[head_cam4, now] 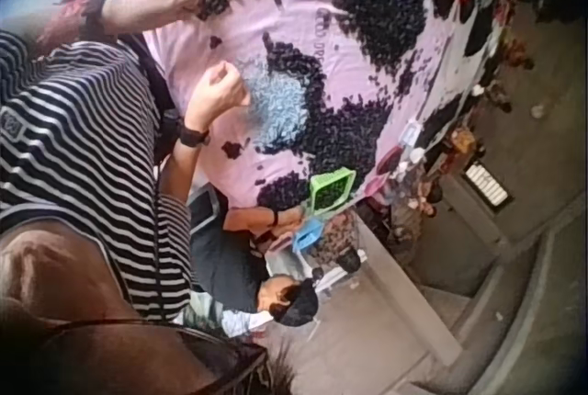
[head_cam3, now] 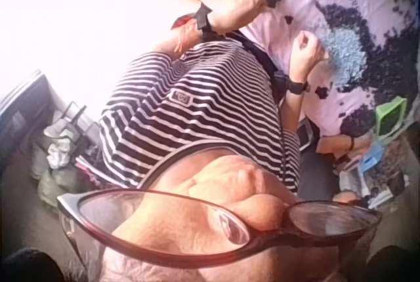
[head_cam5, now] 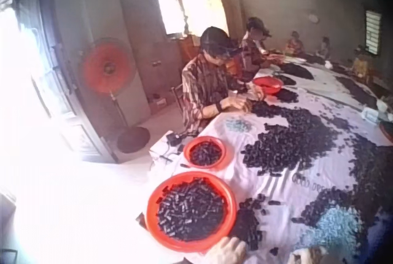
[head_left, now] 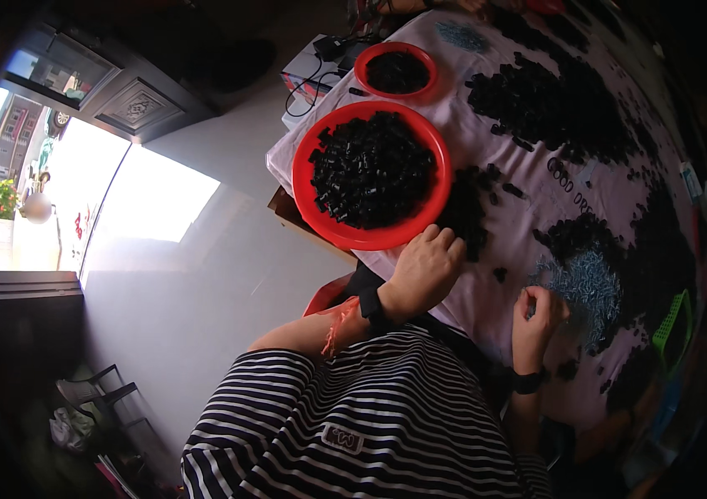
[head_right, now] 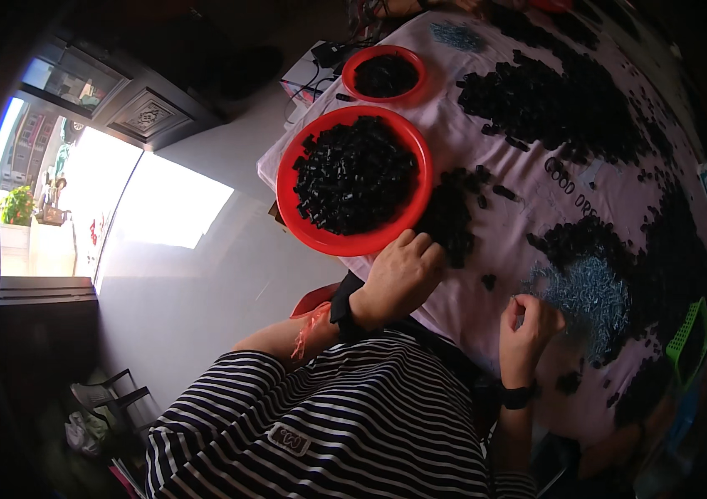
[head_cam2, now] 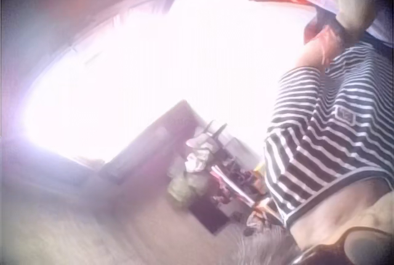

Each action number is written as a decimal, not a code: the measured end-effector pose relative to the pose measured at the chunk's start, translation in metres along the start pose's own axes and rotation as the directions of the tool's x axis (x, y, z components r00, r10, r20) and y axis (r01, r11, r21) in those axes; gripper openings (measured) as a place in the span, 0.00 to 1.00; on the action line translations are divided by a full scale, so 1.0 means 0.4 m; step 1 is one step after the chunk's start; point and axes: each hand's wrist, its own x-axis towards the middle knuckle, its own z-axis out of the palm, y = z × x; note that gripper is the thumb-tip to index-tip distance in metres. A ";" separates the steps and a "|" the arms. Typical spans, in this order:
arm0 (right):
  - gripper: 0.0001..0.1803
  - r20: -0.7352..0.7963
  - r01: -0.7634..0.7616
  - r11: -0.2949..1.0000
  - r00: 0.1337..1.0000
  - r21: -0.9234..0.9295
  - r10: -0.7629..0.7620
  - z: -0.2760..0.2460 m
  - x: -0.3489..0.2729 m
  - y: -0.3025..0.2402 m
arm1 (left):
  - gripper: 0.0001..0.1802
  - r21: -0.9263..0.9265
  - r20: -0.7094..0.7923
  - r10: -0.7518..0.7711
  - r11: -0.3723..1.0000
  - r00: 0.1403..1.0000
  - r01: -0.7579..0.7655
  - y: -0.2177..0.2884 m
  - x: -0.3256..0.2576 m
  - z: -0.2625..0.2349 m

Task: Sorting and inspecting small black plastic components at a work table.

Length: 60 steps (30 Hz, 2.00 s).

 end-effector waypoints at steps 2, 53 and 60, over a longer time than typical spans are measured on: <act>0.10 0.003 0.003 1.000 1.000 0.006 -0.003 -0.001 0.002 -0.004 | 0.09 0.020 0.024 0.003 1.000 1.000 -0.004 0.011 -0.011 0.025; 0.10 0.114 -0.157 0.874 0.987 0.460 0.117 -0.074 0.026 -0.136 | 0.17 -0.736 0.661 0.061 -0.141 0.748 0.662 0.061 -0.035 0.037; 0.17 0.125 0.163 0.970 0.974 0.181 -0.187 -0.110 0.040 -0.155 | 0.16 -0.759 0.627 0.018 -0.207 0.779 0.617 0.051 -0.041 0.047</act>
